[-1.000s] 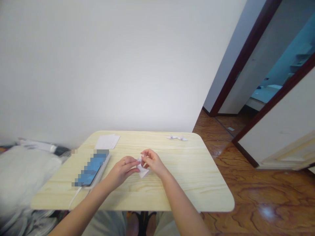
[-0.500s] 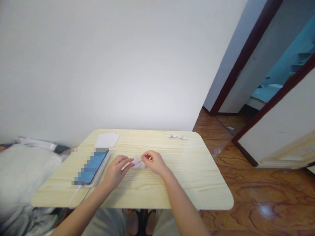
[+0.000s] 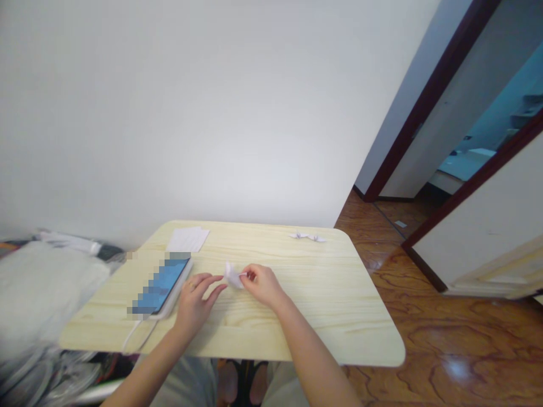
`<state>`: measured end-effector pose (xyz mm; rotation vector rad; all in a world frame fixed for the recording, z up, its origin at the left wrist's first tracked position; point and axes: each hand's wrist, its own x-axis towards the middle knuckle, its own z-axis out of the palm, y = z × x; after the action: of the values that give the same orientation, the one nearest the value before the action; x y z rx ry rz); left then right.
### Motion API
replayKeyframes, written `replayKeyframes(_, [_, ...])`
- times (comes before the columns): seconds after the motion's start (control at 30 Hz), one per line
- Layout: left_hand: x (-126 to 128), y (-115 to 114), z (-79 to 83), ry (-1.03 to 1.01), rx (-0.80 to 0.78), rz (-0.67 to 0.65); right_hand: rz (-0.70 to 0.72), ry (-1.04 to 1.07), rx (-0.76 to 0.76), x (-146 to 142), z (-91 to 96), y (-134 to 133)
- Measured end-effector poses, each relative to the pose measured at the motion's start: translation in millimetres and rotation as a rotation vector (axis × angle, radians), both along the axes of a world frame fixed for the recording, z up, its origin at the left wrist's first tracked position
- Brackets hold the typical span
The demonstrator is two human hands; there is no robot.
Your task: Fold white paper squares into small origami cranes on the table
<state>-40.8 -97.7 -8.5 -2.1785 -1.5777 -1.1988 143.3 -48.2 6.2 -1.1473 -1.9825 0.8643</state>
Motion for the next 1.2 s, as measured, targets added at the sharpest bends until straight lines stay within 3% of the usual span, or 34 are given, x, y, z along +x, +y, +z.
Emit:
replayKeyframes(0.17, [5, 3, -0.7, 0.026, -0.018, -0.040, 0.037, 0.176, -0.190, 2, -0.3, 1])
replayKeyframes(0.4, [8, 8, -1.8, 0.011, -0.034, -0.067, 0.096, 0.333, -0.265, -1, 1.3, 1])
replayKeyframes(0.63, [10, 8, 2.6, 0.051, -0.002, -0.072, 0.059, 0.393, -0.228, 0, 6.3, -3])
replayKeyframes(0.8, [14, 4, 6.3, -0.026, -0.019, -0.064, 0.015, 0.367, -0.100, -1, 9.1, -4])
replayKeyframes(0.93, [16, 4, 6.3, -0.039, -0.035, -0.072, 0.023, 0.377, -0.111, -2, 9.4, -4])
replayKeyframes(1.2, [13, 8, 13.3, 0.150, -0.045, -0.027, 0.000, 0.324, -0.011, 0, 8.3, -5])
